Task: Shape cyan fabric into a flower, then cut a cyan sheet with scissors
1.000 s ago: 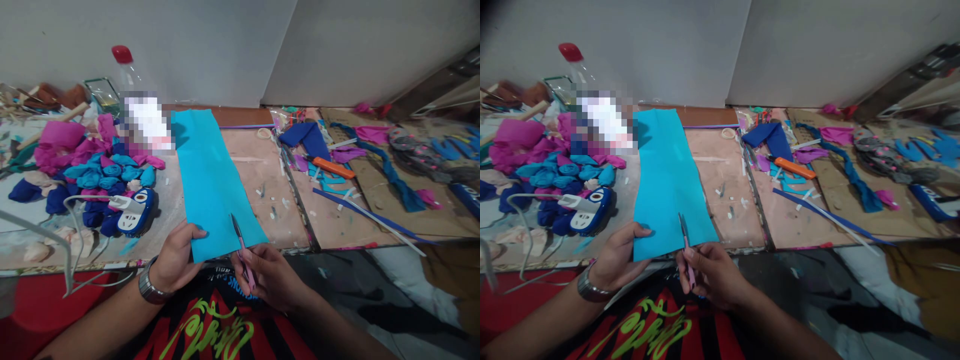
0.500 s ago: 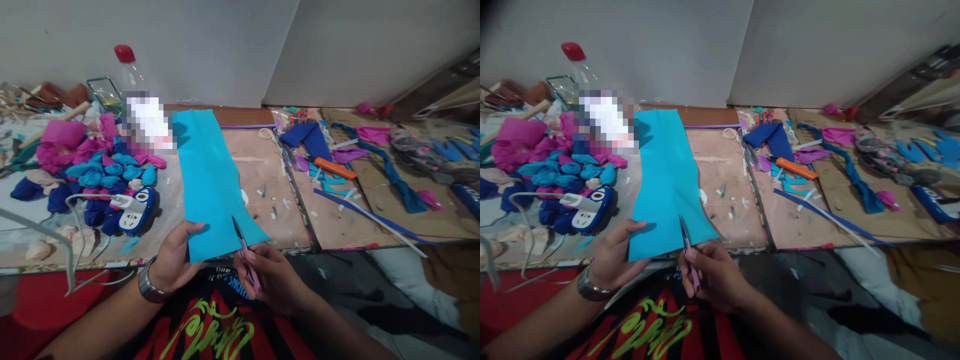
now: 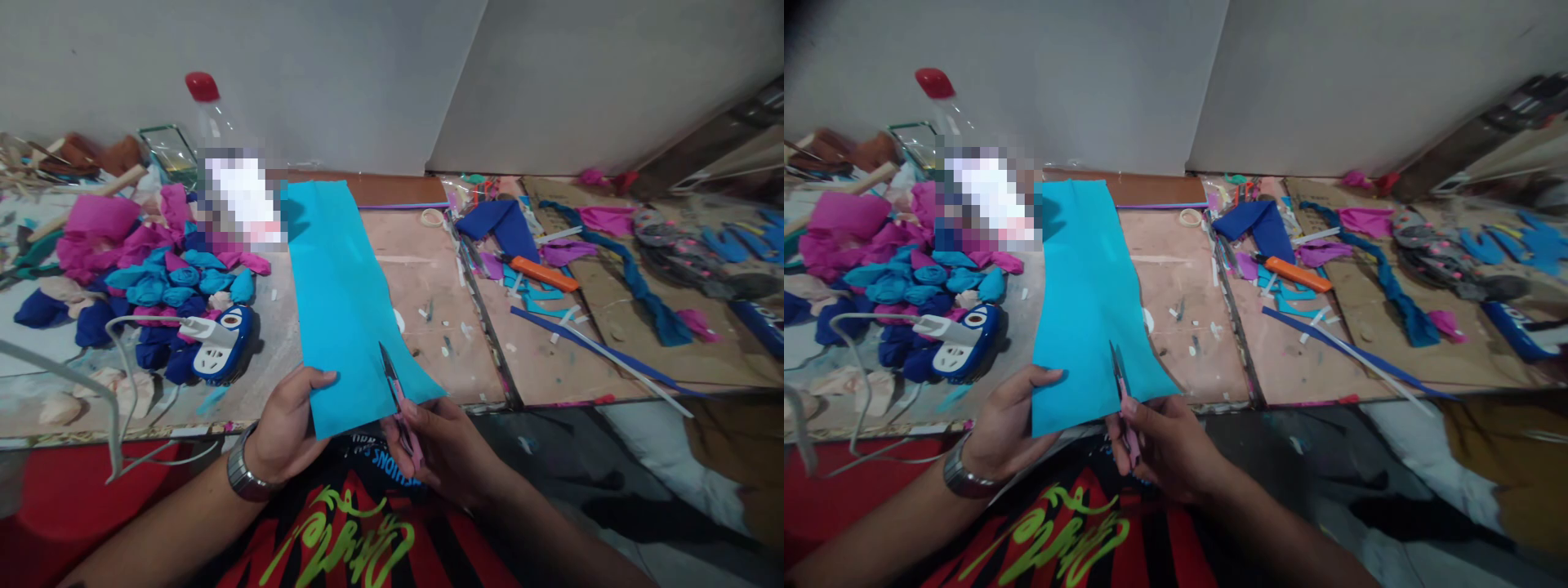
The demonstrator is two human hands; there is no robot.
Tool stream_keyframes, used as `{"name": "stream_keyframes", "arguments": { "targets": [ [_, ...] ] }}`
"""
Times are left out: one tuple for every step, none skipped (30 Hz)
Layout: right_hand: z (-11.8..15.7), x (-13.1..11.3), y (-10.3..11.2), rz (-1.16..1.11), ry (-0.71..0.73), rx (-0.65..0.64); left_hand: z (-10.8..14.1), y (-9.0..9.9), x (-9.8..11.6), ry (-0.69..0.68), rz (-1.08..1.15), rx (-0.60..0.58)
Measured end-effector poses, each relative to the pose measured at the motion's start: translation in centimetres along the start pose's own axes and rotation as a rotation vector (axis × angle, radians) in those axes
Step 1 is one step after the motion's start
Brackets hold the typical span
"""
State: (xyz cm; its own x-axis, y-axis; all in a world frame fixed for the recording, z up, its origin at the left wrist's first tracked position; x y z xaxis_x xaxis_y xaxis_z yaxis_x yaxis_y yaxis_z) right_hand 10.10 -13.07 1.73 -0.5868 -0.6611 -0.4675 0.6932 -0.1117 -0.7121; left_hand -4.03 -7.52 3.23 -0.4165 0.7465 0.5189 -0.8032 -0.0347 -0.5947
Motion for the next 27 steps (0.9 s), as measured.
{"name": "stream_keyframes", "arguments": {
  "targets": [
    [-0.07, 0.04, 0.01, -0.006, 0.005, 0.005, 0.05, 0.04, -0.02, 0.001, -0.009, 0.003],
    [-0.14, 0.07, 0.01, -0.014, 0.01, 0.01, 0.08, 0.08, -0.06, 0.004, -0.016, 0.002],
    [-0.21, 0.1, 0.01, -0.023, 0.016, 0.013, 0.11, 0.12, -0.13, 0.009, -0.023, -0.004],
    [-0.27, 0.11, 0.01, -0.034, 0.021, 0.018, 0.12, 0.15, -0.21, 0.015, -0.029, -0.012],
    [-0.32, 0.11, 0.02, -0.043, 0.025, 0.023, 0.13, 0.17, -0.29, 0.02, -0.034, -0.02],
    [-0.36, 0.11, 0.02, -0.049, 0.028, 0.027, 0.13, 0.2, -0.36, 0.022, -0.039, -0.026],
    [-0.38, 0.11, 0.02, -0.052, 0.029, 0.03, 0.12, 0.21, -0.43, 0.023, -0.044, -0.031],
    [-0.38, 0.09, 0.0, -0.052, 0.031, 0.032, 0.12, 0.22, -0.48, 0.024, -0.05, -0.035],
    [-0.38, 0.07, -0.04, -0.049, 0.033, 0.03, 0.11, 0.22, -0.52, 0.024, -0.057, -0.036],
    [-0.36, 0.03, -0.09, -0.042, 0.038, 0.026, 0.11, 0.23, -0.54, 0.022, -0.064, -0.035],
    [-0.34, -0.01, -0.16, -0.034, 0.043, 0.021, 0.1, 0.22, -0.56, 0.021, -0.072, -0.035],
    [-0.31, -0.04, -0.21, -0.025, 0.047, 0.019, 0.09, 0.21, -0.57, 0.021, -0.079, -0.035],
    [-0.29, -0.07, -0.26, -0.02, 0.053, 0.018, 0.08, 0.21, -0.58, 0.022, -0.086, -0.037],
    [-0.28, -0.09, -0.3, -0.014, 0.056, 0.019, 0.07, 0.21, -0.59, 0.024, -0.093, -0.036],
    [-0.28, -0.11, -0.32, -0.01, 0.058, 0.022, 0.06, 0.23, -0.6, 0.026, -0.099, -0.034],
    [-0.29, -0.11, -0.33, -0.006, 0.06, 0.024, 0.05, 0.28, -0.59, 0.026, -0.104, -0.028],
    [-0.32, -0.12, -0.33, -0.001, 0.062, 0.025, 0.04, 0.33, -0.58, 0.024, -0.111, -0.02],
    [-0.36, -0.13, -0.32, 0.003, 0.063, 0.028, 0.03, 0.37, -0.57, 0.023, -0.117, -0.013],
    [-0.41, -0.12, -0.27, 0.007, 0.063, 0.034, 0.02, 0.4, -0.57, 0.023, -0.118, -0.009],
    [-0.47, -0.1, -0.21, 0.011, 0.062, 0.041, 0.01, 0.39, -0.57, 0.022, -0.115, -0.007],
    [-0.51, -0.08, -0.16, 0.012, 0.062, 0.047, 0.0, 0.38, -0.59, 0.022, -0.111, -0.007],
    [-0.56, -0.04, -0.1, 0.014, 0.06, 0.053, -0.01, 0.37, -0.61, 0.023, -0.106, -0.006],
    [-0.59, -0.01, -0.07, 0.015, 0.058, 0.056, -0.02, 0.38, -0.64, 0.023, -0.102, -0.001],
    [-0.6, 0.02, -0.04, 0.015, 0.055, 0.058, -0.04, 0.41, -0.66, 0.022, -0.102, 0.006],
    [-0.61, 0.07, -0.03, 0.015, 0.051, 0.058, -0.04, 0.45, -0.67, 0.019, -0.103, 0.013],
    [-0.6, 0.1, 0.0, 0.015, 0.046, 0.061, -0.05, 0.49, -0.69, 0.018, -0.105, 0.016],
    [-0.59, 0.13, 0.03, 0.015, 0.044, 0.066, -0.04, 0.5, -0.72, 0.018, -0.105, 0.013]
  ]
}}
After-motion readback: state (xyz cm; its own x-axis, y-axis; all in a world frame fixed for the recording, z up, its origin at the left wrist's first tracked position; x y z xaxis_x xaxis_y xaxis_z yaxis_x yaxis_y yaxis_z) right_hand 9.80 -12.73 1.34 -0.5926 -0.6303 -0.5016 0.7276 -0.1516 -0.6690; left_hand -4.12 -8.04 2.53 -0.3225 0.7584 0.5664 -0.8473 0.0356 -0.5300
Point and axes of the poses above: each hand's wrist, its own z-axis away from the middle knuckle, its own y-axis out of the back of the hand, x = y × z, the point moved 5 cm from there along -z, towards the middle knuckle, and after that the axes turned 8 degrees about -z, right-handed, at the moved point
